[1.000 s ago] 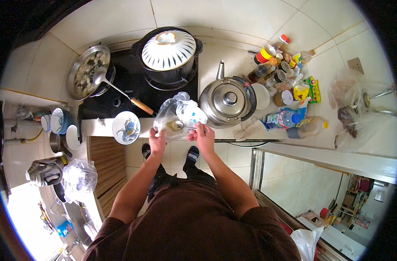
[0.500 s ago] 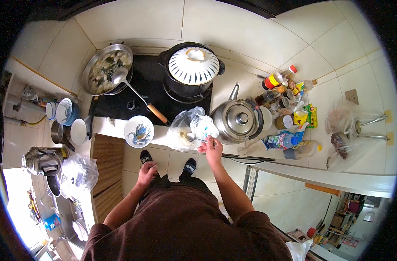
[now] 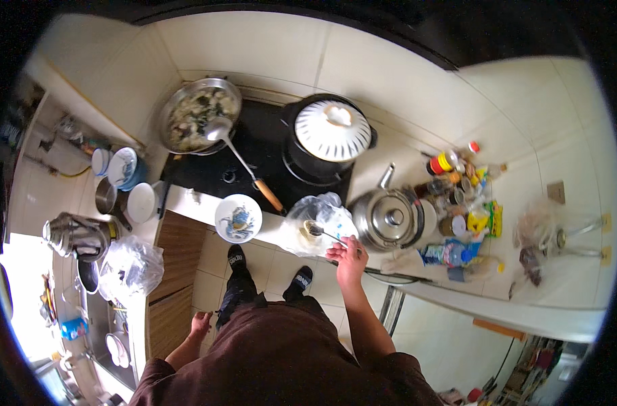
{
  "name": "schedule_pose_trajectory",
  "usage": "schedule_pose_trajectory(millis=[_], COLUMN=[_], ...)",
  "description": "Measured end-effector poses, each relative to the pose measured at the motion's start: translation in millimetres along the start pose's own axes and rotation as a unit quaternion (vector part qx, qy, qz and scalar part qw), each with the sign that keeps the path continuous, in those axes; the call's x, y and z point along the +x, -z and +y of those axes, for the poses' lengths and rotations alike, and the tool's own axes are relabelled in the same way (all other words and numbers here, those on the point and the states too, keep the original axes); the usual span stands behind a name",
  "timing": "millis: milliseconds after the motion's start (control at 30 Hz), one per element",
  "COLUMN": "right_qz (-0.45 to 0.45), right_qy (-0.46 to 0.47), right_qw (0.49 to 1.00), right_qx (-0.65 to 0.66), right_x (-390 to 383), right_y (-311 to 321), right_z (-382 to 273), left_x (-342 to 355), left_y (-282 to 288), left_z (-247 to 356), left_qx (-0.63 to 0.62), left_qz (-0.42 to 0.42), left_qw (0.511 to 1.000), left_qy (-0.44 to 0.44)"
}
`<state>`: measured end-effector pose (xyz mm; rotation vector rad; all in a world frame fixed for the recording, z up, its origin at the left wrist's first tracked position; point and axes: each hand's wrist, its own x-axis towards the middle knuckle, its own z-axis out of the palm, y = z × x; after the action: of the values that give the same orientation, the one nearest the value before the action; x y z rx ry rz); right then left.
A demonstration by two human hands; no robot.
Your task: The person retrieves a plastic bag from the refrigerator, walks to the kitchen, and adds dried seaweed to a pot of boiling dumplings. They stir the contents with a ladle and continue cooking.
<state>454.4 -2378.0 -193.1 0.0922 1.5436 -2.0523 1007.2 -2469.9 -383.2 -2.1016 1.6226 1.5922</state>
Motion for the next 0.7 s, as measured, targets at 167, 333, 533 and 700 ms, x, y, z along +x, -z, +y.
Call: schedule_pose_trajectory(millis=[167, 333, 533, 700], right_qz=[-0.096, -0.210, -0.261, -0.236], right_qy=[0.003, 0.009, 0.107, 0.163], right_qw=[0.995, 0.976, 0.958, 0.956], right_qx=[0.024, 0.050, -0.050, -0.067], right_x=[5.6, 30.8, 77.9, 111.0], right_y=[-113.1, -276.9, -428.3, -491.7], right_z=[-32.1, -17.1, 7.4, 14.5], left_x=[-8.0, -18.7, 11.6, 24.1], left_y=[8.2, 9.9, 28.8, 64.9], left_z=[-18.8, -33.7, -93.6, -112.0], left_qx=[-0.038, -0.158, -0.171, -0.163], left_qz=[0.029, 0.102, 0.113, 0.075], left_qw=[0.998, 0.982, 0.978, 0.982], left_qy=[0.037, 0.013, 0.029, 0.064])
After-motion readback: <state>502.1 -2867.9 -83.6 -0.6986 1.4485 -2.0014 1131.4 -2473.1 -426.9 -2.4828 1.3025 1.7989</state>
